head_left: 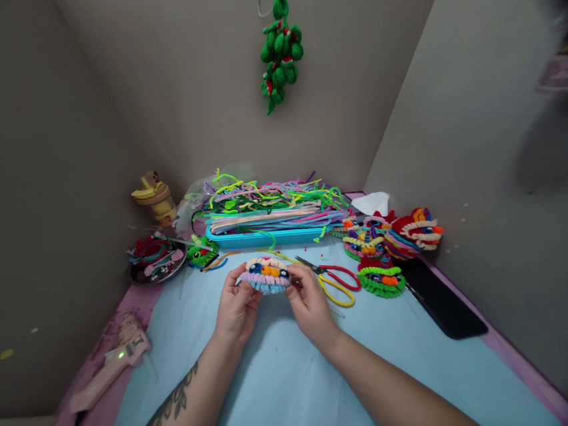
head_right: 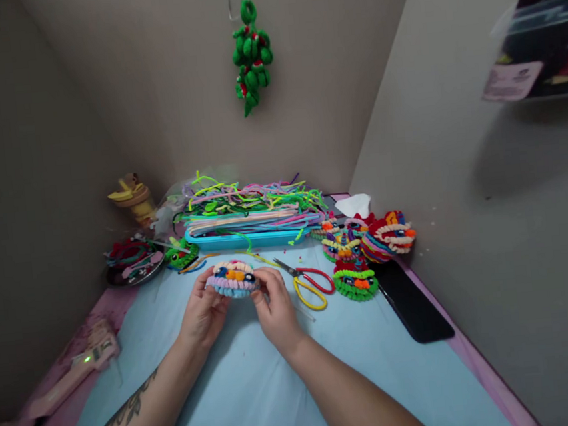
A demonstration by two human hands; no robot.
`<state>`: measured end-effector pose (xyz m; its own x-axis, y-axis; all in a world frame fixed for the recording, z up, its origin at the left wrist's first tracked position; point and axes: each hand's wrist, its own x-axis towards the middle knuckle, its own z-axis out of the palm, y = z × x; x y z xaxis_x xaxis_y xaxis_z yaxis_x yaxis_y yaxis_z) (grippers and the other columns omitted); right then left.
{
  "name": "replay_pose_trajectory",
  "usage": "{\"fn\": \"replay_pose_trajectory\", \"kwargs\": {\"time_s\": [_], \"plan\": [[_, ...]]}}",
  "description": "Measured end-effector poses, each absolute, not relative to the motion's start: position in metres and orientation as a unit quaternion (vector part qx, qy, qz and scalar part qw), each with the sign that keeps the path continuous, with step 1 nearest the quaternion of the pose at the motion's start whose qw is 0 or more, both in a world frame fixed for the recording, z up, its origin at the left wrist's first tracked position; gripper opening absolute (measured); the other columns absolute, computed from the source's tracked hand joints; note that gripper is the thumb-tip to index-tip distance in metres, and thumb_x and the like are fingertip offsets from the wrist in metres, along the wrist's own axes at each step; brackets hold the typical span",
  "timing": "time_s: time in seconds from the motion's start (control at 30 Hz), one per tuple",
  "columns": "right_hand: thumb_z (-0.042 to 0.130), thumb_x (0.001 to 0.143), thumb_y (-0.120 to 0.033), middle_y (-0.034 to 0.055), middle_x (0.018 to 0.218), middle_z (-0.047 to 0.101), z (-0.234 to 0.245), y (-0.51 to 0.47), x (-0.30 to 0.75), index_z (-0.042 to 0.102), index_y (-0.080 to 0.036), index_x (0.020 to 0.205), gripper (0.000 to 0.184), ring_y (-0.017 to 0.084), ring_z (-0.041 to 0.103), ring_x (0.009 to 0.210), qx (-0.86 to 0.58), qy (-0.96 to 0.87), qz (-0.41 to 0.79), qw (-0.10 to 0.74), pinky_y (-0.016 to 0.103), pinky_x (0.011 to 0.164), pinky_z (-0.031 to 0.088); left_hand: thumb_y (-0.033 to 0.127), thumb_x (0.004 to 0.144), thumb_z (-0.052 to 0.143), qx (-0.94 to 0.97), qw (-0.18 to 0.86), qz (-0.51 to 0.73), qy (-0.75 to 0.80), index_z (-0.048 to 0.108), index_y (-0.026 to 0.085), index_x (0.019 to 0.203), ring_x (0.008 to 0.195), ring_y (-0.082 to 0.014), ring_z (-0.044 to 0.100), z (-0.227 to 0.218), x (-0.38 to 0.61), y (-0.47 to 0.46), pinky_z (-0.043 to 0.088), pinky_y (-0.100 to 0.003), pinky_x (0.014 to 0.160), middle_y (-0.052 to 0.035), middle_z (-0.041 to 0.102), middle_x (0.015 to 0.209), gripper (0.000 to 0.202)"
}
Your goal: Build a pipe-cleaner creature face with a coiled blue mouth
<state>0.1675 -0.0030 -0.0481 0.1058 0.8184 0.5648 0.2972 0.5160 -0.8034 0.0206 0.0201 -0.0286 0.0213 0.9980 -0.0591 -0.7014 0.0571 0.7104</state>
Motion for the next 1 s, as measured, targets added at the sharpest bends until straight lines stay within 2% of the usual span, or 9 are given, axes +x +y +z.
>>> {"fn": "replay_pose_trajectory", "kwargs": {"time_s": [0.1, 0.3, 0.5, 0.63, 0.77, 0.9, 1.0], "plan": [[0.047, 0.090, -0.026, 0.0091, 0.112, 0.053, -0.050, -0.002, 0.167, 0.050, -0.024, 0.114, 0.024, 0.021, 0.053, 0.105, -0.441, -0.629, 0.222, 0.600, 0.037, 0.086, 0.049, 0.029, 0.057, 0.085, 0.252, 0.661, 0.640, 0.299, 0.065, 0.021, 0.095, 0.077, -0.0120, 0.066, -0.030, 0.022, 0.020, 0.053, -0.021, 0.067, -0.0007, 0.070, 0.091, 0.044], [0.053, 0.088, -0.029, 0.0104, 0.120, 0.049, -0.054, 0.001, 0.166, 0.048, -0.025, 0.121, 0.034, 0.022, 0.053, 0.109, -0.428, -0.598, 0.293, 0.611, 0.038, 0.087, 0.051, 0.025, 0.062, 0.082, 0.241, 0.684, 0.624, 0.290, 0.063, 0.022, 0.103, 0.086, -0.0134, 0.064, -0.026, 0.021, 0.019, 0.052, -0.026, 0.077, -0.0011, 0.067, 0.102, 0.045], [0.062, 0.077, -0.019, 0.0087, 0.128, 0.044, -0.057, 0.004, 0.164, 0.046, -0.028, 0.127, 0.053, 0.023, 0.052, 0.112, -0.399, -0.569, 0.346, 0.631, 0.039, 0.091, 0.051, 0.013, 0.061, 0.079, 0.273, 0.727, 0.581, 0.242, 0.054, 0.030, 0.119, 0.100, -0.0159, 0.060, -0.021, 0.018, 0.016, 0.049, -0.027, 0.083, -0.0014, 0.062, 0.114, 0.065], [0.062, 0.072, -0.012, 0.0090, 0.131, 0.044, -0.058, 0.006, 0.164, 0.045, -0.027, 0.126, 0.059, 0.021, 0.054, 0.111, -0.410, -0.537, 0.375, 0.635, 0.038, 0.093, 0.050, 0.006, 0.061, 0.075, 0.293, 0.727, 0.571, 0.245, 0.045, 0.035, 0.126, 0.107, -0.0163, 0.057, -0.018, 0.020, 0.015, 0.046, -0.030, 0.089, -0.0008, 0.059, 0.120, 0.077], [0.060, 0.072, -0.011, 0.0096, 0.128, 0.050, -0.059, 0.008, 0.163, 0.045, -0.024, 0.123, 0.055, 0.021, 0.055, 0.112, -0.413, -0.518, 0.402, 0.631, 0.037, 0.095, 0.048, 0.006, 0.060, 0.074, 0.298, 0.715, 0.577, 0.257, 0.047, 0.032, 0.121, 0.104, -0.0161, 0.057, -0.018, 0.022, 0.016, 0.046, -0.027, 0.085, -0.0007, 0.058, 0.119, 0.072], [0.057, 0.071, -0.010, 0.0102, 0.121, 0.057, -0.058, 0.010, 0.162, 0.045, -0.022, 0.121, 0.053, 0.021, 0.058, 0.111, -0.397, -0.506, 0.424, 0.637, 0.039, 0.097, 0.047, 0.004, 0.056, 0.072, 0.303, 0.718, 0.571, 0.257, 0.052, 0.029, 0.111, 0.094, -0.0147, 0.060, -0.019, 0.021, 0.017, 0.046, -0.024, 0.078, 0.0002, 0.062, 0.107, 0.063], [0.051, 0.066, -0.008, 0.0124, 0.123, 0.056, -0.059, 0.013, 0.167, 0.044, -0.021, 0.120, 0.056, 0.023, 0.058, 0.111, -0.387, -0.479, 0.448, 0.648, 0.041, 0.094, 0.049, 0.000, 0.053, 0.064, 0.319, 0.741, 0.538, 0.245, 0.051, 0.029, 0.112, 0.093, -0.0162, 0.060, -0.019, 0.017, 0.017, 0.046, -0.029, 0.081, 0.0001, 0.062, 0.107, 0.067]]}}
